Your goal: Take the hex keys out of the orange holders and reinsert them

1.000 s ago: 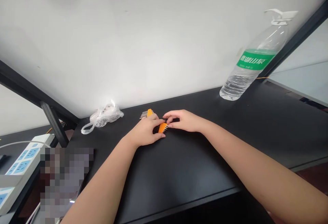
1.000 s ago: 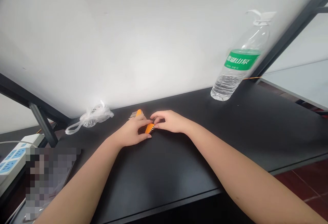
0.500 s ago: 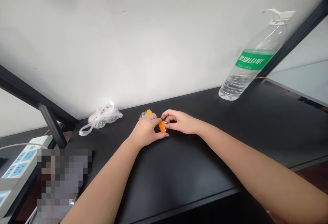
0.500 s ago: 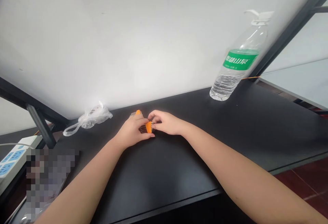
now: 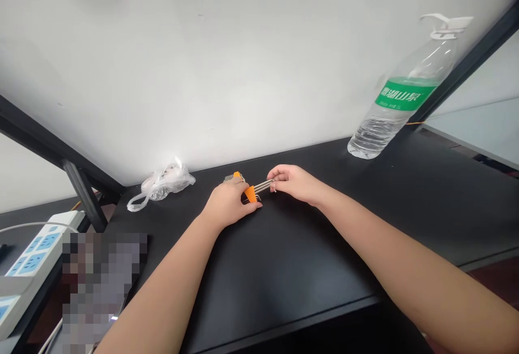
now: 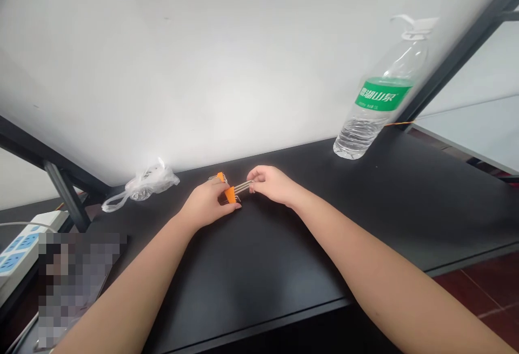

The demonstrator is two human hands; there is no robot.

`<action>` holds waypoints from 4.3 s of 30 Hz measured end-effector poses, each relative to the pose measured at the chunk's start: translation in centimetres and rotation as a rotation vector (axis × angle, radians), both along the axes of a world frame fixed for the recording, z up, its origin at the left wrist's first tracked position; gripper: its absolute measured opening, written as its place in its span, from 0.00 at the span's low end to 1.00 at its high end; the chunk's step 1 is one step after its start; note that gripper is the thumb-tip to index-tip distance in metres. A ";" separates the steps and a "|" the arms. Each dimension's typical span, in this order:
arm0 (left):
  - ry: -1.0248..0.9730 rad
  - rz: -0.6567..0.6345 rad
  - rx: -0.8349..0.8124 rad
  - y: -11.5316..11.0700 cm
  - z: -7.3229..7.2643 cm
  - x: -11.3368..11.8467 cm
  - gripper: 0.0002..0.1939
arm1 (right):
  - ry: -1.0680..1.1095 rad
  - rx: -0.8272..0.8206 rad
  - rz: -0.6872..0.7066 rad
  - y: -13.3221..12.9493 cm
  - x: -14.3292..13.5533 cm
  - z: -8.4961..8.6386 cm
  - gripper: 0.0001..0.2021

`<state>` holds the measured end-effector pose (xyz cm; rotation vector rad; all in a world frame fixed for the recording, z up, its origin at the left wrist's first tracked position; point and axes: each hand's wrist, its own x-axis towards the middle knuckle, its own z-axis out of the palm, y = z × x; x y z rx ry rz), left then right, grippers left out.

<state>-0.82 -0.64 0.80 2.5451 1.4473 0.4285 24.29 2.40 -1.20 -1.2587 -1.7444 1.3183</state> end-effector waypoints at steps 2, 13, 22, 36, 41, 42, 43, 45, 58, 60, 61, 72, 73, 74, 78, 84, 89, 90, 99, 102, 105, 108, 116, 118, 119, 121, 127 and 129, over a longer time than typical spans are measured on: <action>-0.001 0.004 0.001 0.0 0.1 -0.2 0.18 | -0.039 0.000 -0.042 0.4 0.8 0.0 0.09; -0.045 0.004 0.005 0.1 -0.1 -0.2 0.16 | -0.500 0.290 -0.110 1.1 2.2 0.0 0.07; -0.049 0.009 0.013 0.2 -0.3 -0.2 0.18 | -0.595 0.440 0.010 1.7 2.4 -0.5 0.07; -0.058 -0.003 0.001 0.1 -0.5 0.0 0.19 | -0.615 0.426 0.176 0.6 2.2 0.4 0.06; -0.061 -0.004 0.014 0.0 -0.5 0.1 0.19 | -0.580 0.446 0.133 0.2 2.0 1.1 0.06; -0.063 -0.009 0.023 0.0 -0.5 0.1 0.19 | -0.549 0.456 0.111 -0.1 1.8 1.4 0.06; -0.065 -0.015 0.032 -0.1 -0.5 0.1 0.20 | -0.507 0.457 0.099 -0.4 1.4 1.7 0.06; -0.073 -0.030 0.050 -0.1 -0.5 0.1 0.21 | -0.409 0.418 0.119 -1.1 0.6 2.4 0.09; -0.105 -0.097 0.098 -0.7 -0.2 0.4 0.19 | -0.143 -0.177 0.268 -2.5 -1.4 2.7 0.16; -0.111 -0.072 0.075 -0.7 -0.2 0.5 0.18 | -0.110 -0.194 0.225 -2.4 -1.4 2.3 0.17; -0.119 -0.057 0.066 -0.7 -0.3 0.5 0.17 | -0.076 -0.204 0.208 -2.3 -1.5 2.0 0.17; -0.106 0.048 0.053 0.0 -0.6 -0.2 0.17 | 0.083 -0.280 -0.037 -1.4 -1.2 0.5 0.15; -0.091 0.048 0.055 0.0 -0.5 -0.3 0.17 | 0.052 -0.270 -0.057 -1.3 -1.0 0.5 0.14; -0.080 0.048 0.056 0.0 -0.4 -0.3 0.17 | 0.006 -0.261 -0.069 -1.2 -0.8 0.5 0.14; -0.057 0.051 0.049 0.0 -0.1 -0.4 0.16 | -0.289 -0.207 -0.053 -1.1 -0.2 1.1 0.13; -0.039 0.048 0.032 -0.2 0.2 -0.2 0.15 | -0.664 0.010 -0.005 -1.7 0.1 2.5 0.12; -0.026 0.046 0.042 -0.2 0.1 -0.1 0.15 | -0.799 0.021 0.064 -2.0 0.4 3.1 0.13; -0.024 0.045 0.046 -0.1 0.1 -0.1 0.15 | -0.815 0.035 0.065 -2.1 0.5 3.2 0.14; -0.026 0.040 0.061 0.0 -0.2 -0.1 0.17 | -0.685 0.369 0.196 -1.9 2.0 3.6 0.19; -0.035 0.041 0.068 0.0 -0.4 -0.1 0.17 | -0.676 0.363 0.247 -2.1 1.7 3.2 0.22; -0.047 0.045 0.062 0.0 -0.5 -0.1 0.17 | -0.668 0.362 0.261 -2.6 0.7 2.9 0.23; -0.068 0.051 0.059 0.0 -0.5 -0.1 0.17 | -0.657 0.376 0.283 -3.2 -0.4 2.9 0.17; -0.120 0.033 0.013 -0.1 -0.2 0.1 0.15 | -0.683 0.430 0.301 -3.6 -1.3 2.8 0.11; -0.119 0.029 0.007 -0.1 -0.2 0.1 0.15 | -0.669 0.437 0.306 -3.5 -1.1 2.7 0.11; -0.117 0.026 0.004 -0.1 -0.2 0.1 0.15 | -0.660 0.440 0.305 -3.3 -1.0 2.7 0.11; -0.114 0.019 0.001 -0.1 -0.2 0.1 0.14 | -0.651 0.447 0.281 -2.9 -0.5 2.7 0.11; -0.103 0.021 -0.001 -0.1 0.1 0.2 0.13 | -0.718 0.390 0.179 -1.1 1.5 2.4 0.07; -0.103 0.020 0.003 -0.1 0.1 0.2 0.13 | -0.728 0.363 0.171 -0.8 1.7 2.3 0.06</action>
